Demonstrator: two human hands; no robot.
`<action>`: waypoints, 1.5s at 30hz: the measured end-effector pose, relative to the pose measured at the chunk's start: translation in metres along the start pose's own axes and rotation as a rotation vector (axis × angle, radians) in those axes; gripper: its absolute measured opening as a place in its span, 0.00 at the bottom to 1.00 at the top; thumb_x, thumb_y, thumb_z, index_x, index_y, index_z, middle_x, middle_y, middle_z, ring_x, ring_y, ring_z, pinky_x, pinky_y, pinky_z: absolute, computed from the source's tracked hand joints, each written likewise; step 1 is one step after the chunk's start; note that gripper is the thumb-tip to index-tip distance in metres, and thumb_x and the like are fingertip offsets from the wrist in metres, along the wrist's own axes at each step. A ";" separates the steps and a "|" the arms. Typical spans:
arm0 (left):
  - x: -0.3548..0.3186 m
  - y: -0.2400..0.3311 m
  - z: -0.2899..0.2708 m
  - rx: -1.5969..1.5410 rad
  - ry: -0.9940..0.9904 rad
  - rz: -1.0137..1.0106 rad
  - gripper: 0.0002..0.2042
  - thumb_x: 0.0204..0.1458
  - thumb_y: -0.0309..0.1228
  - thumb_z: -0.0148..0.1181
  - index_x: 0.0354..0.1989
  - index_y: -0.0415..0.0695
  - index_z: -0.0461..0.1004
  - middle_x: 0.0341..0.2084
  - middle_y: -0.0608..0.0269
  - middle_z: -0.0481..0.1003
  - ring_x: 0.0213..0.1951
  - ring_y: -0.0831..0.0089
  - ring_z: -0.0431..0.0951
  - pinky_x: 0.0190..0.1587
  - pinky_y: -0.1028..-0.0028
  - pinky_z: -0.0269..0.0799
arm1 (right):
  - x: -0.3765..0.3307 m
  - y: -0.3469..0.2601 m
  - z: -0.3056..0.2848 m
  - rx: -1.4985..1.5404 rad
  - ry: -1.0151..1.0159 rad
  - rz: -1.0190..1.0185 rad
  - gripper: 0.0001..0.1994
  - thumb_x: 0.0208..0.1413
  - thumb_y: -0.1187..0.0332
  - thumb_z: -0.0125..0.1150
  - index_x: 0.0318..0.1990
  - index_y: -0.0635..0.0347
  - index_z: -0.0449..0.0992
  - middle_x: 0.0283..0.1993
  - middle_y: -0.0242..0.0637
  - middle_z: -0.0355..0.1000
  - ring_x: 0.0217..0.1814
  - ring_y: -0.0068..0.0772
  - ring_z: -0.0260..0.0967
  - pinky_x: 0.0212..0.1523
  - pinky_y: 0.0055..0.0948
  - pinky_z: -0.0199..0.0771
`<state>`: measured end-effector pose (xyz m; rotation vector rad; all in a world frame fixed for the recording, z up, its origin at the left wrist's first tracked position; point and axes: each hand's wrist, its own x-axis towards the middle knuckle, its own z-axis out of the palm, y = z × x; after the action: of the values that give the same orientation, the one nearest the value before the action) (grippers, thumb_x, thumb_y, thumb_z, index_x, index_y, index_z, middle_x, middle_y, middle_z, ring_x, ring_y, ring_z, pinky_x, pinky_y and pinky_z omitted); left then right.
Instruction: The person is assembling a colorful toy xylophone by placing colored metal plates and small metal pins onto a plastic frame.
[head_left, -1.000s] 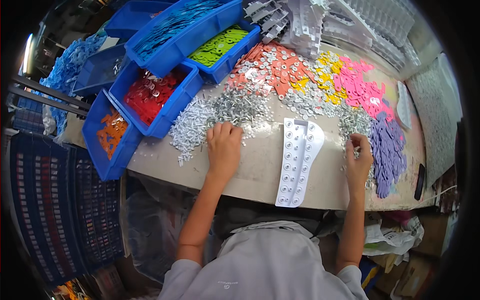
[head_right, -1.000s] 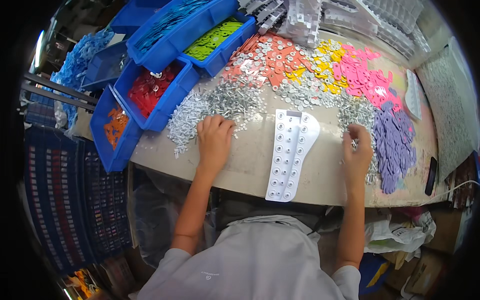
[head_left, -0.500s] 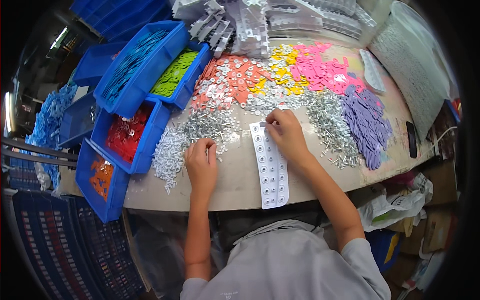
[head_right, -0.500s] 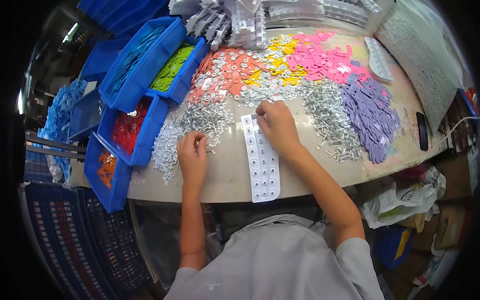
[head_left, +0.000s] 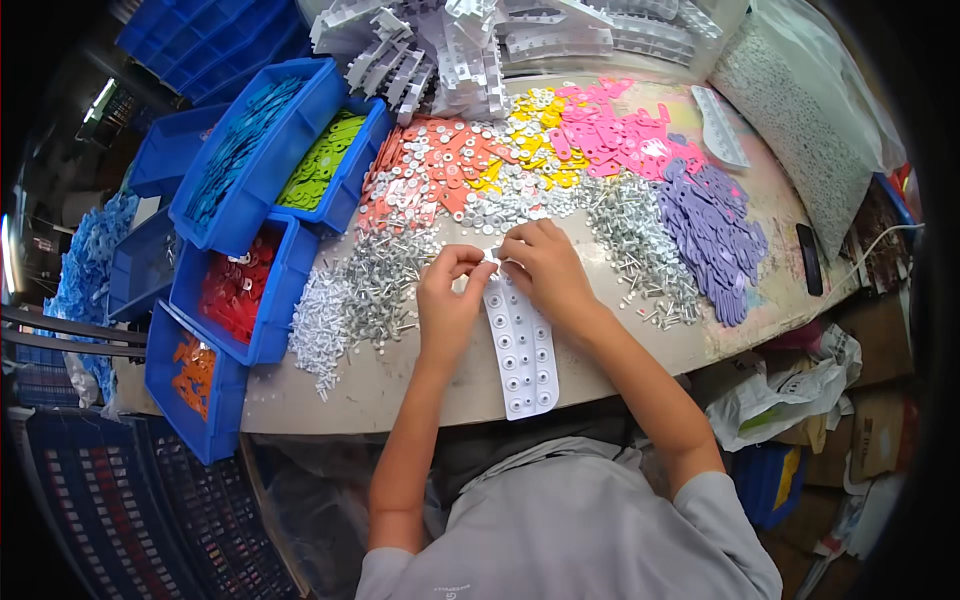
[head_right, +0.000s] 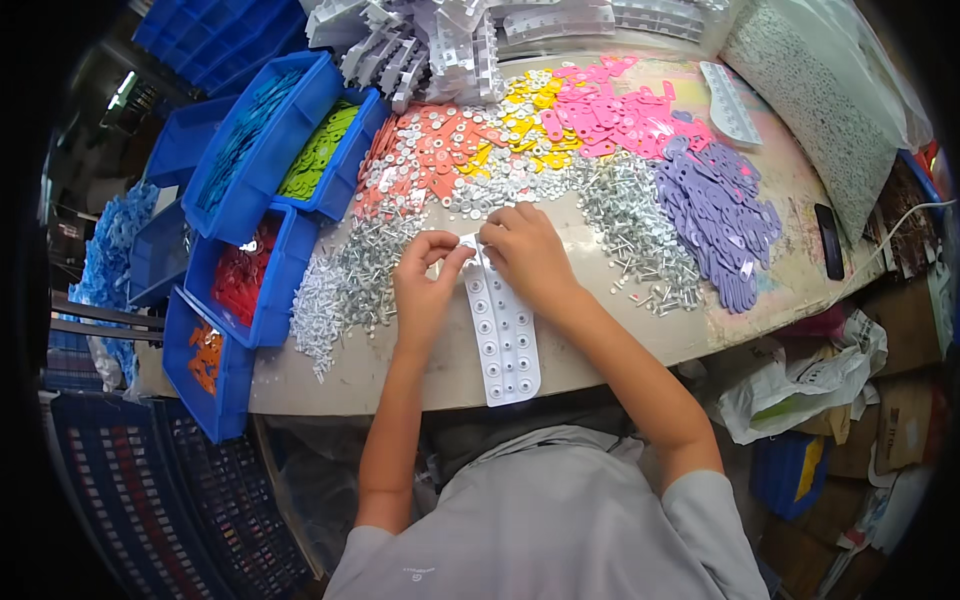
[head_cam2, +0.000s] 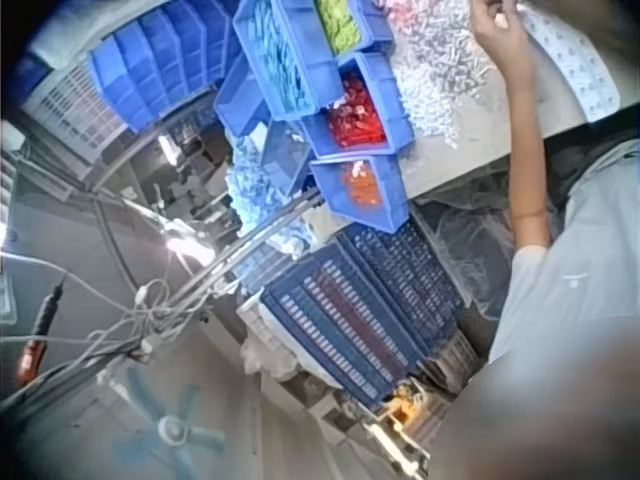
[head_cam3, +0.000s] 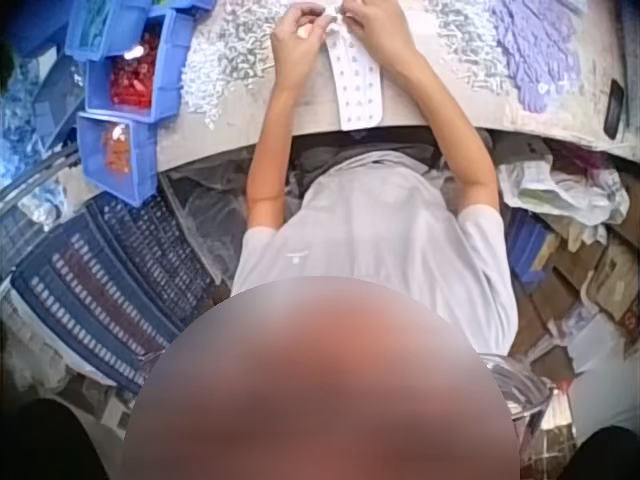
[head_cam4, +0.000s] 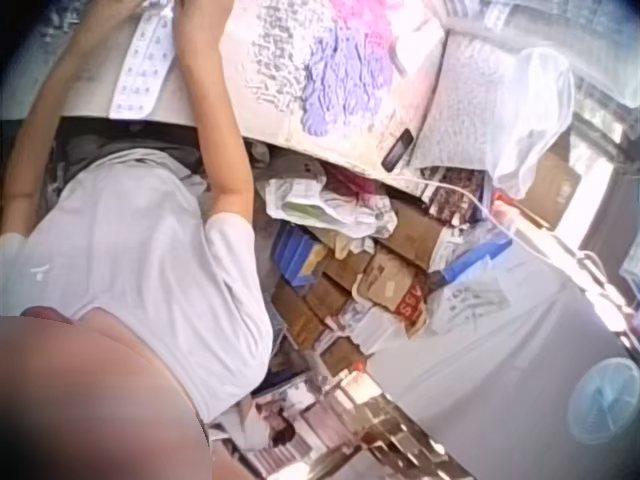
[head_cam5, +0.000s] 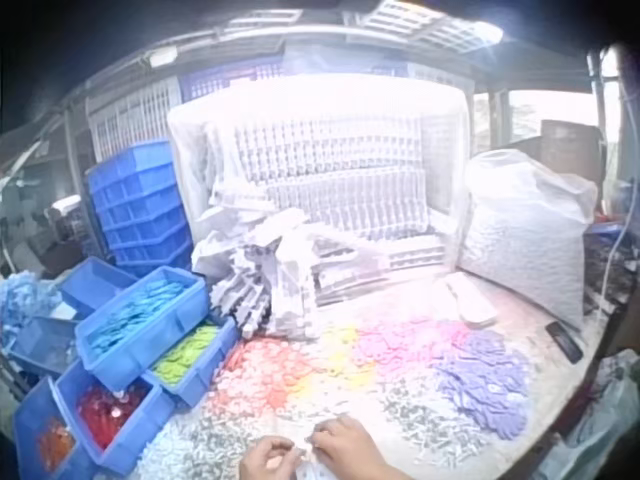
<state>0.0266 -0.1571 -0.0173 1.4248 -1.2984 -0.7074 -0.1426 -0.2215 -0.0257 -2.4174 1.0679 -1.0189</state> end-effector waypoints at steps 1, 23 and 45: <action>0.001 -0.002 0.002 0.075 -0.001 0.046 0.06 0.56 0.24 0.68 0.39 0.39 0.78 0.34 0.63 0.82 0.39 0.76 0.81 0.45 0.75 0.74 | -0.003 -0.003 -0.006 -0.014 0.050 -0.007 0.08 0.50 0.78 0.68 0.38 0.60 0.79 0.40 0.37 0.76 0.47 0.44 0.71 0.50 0.41 0.72; -0.002 -0.005 0.018 0.524 0.014 0.351 0.07 0.51 0.30 0.70 0.35 0.47 0.78 0.37 0.65 0.76 0.45 0.63 0.74 0.51 0.61 0.62 | -0.080 0.038 -0.095 -0.290 -0.033 0.283 0.07 0.55 0.79 0.63 0.41 0.63 0.78 0.44 0.41 0.72 0.50 0.47 0.69 0.53 0.41 0.69; -0.008 -0.034 -0.057 1.002 0.105 0.147 0.08 0.54 0.36 0.69 0.29 0.46 0.80 0.32 0.63 0.76 0.43 0.61 0.73 0.51 0.59 0.62 | -0.073 0.023 -0.087 -0.212 0.142 0.328 0.09 0.60 0.81 0.55 0.46 0.64 0.76 0.42 0.45 0.73 0.50 0.50 0.71 0.52 0.42 0.71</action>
<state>0.0877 -0.1363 -0.0340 2.0609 -1.7462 0.1898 -0.2509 -0.1829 -0.0123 -2.2424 1.6326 -1.0178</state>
